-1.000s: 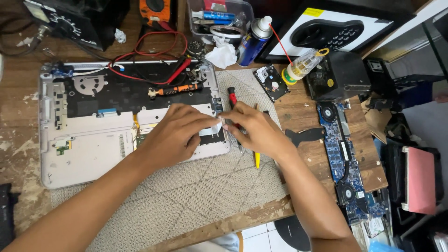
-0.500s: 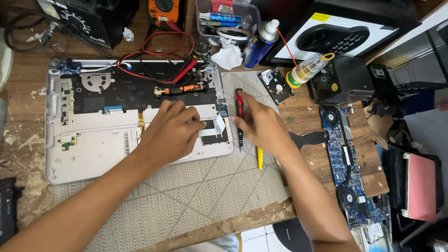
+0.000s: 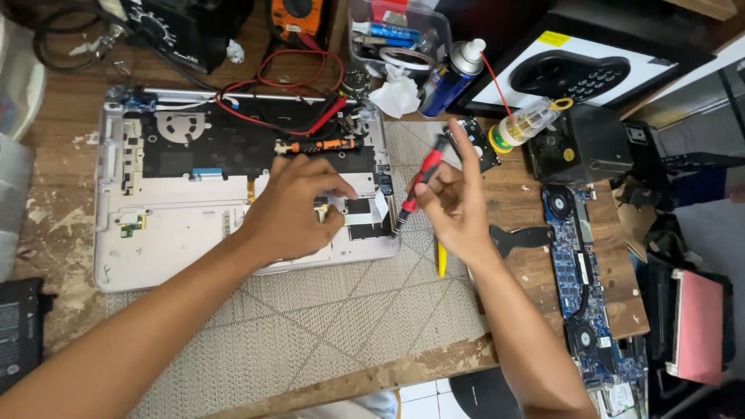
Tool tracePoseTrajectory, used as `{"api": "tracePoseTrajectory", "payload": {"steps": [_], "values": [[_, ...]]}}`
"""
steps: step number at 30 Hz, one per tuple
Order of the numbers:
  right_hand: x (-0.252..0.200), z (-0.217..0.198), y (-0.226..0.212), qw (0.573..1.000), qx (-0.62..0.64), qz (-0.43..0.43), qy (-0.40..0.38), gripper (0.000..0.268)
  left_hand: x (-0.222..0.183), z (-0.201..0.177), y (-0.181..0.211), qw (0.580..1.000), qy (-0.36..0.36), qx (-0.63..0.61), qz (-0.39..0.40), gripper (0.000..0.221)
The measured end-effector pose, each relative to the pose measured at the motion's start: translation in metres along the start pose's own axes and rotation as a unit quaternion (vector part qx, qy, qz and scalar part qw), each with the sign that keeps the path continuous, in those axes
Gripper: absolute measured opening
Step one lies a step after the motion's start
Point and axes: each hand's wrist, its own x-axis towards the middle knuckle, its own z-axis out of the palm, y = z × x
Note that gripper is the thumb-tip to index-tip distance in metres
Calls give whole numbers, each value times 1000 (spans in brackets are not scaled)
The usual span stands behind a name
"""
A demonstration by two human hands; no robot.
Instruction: Finalizing the assembly of a laptop by securing internal components with a precision screwdriver.
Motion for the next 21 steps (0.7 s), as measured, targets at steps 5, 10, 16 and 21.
{"api": "tracePoseTrajectory", "payload": {"steps": [5, 10, 16, 21], "values": [[-1, -6, 4, 998, -17, -67, 6, 79, 2, -15, 19, 998, -64, 12, 19, 37], [0, -17, 3, 986, -41, -160, -3, 74, -3, 4, 7, 982, -79, 133, 110, 47], [0, -24, -1, 977, -58, -206, -15, 71, 0, 2, 16, 967, -113, 156, 169, 38], [-6, -24, 7, 965, -131, -224, 36, 64, 2, 11, 8, 927, -232, 164, 245, 45]]}}
